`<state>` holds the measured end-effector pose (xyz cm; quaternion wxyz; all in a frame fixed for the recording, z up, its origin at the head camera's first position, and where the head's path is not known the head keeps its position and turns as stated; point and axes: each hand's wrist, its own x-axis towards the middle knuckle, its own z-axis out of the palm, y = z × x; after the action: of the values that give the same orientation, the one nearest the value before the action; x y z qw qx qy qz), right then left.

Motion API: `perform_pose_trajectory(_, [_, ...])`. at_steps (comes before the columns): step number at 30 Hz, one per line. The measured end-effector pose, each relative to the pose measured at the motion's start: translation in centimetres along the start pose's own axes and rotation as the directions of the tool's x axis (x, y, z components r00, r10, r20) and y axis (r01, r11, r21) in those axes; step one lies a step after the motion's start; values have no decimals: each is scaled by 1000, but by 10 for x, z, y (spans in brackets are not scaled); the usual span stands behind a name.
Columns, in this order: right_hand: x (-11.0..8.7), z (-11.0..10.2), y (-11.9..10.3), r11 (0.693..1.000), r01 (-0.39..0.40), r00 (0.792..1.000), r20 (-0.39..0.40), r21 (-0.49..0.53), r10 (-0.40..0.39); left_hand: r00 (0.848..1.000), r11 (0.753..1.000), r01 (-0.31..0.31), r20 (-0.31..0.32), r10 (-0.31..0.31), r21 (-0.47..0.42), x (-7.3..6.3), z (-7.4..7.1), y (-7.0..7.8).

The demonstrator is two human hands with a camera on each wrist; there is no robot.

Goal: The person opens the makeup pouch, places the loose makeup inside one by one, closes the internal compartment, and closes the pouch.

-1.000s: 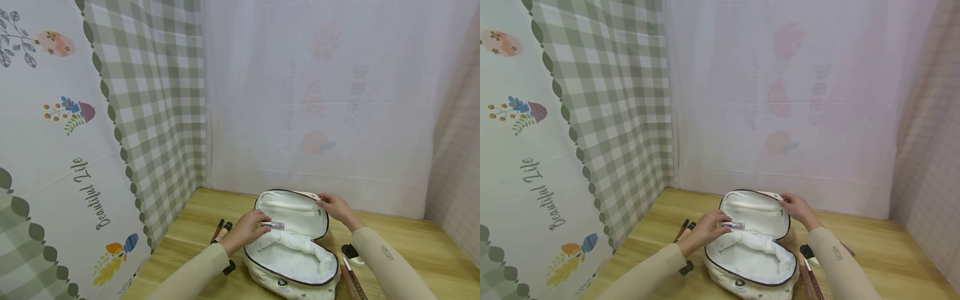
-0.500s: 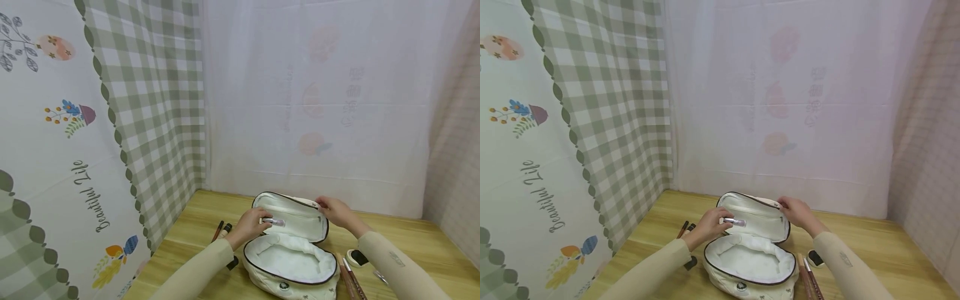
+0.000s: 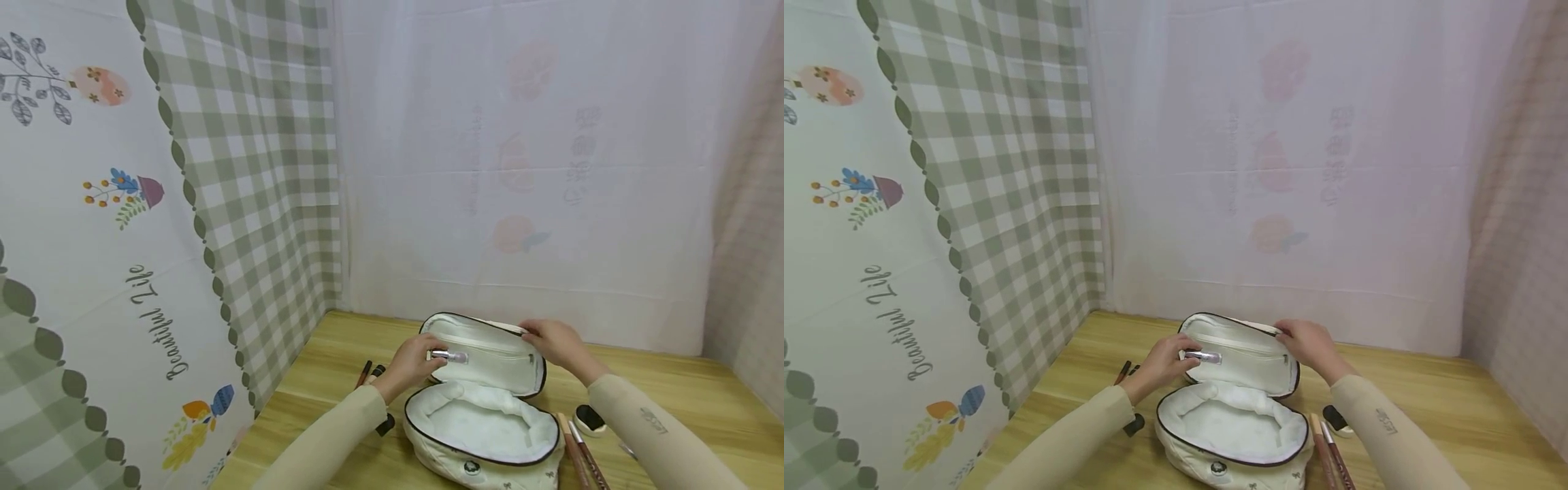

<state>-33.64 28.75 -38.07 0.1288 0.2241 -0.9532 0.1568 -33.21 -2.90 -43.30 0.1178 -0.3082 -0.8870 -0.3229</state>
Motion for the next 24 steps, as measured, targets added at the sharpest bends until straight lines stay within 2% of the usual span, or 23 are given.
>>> perform_pose_trajectory(6, [-8,5,6,999,31,997,-66,15,-30,1000,999,5,-6,-5,-42,2,2,-3])
perform_pose_trajectory(15, [-23,15,15,982,3,998,-69,189,10,999,996,-34,3,34,-88,1,7,-2])
perform_pose_trajectory(24, [-30,19,14,973,-30,994,-93,227,52,993,993,-116,-2,116,22,11,17,10])
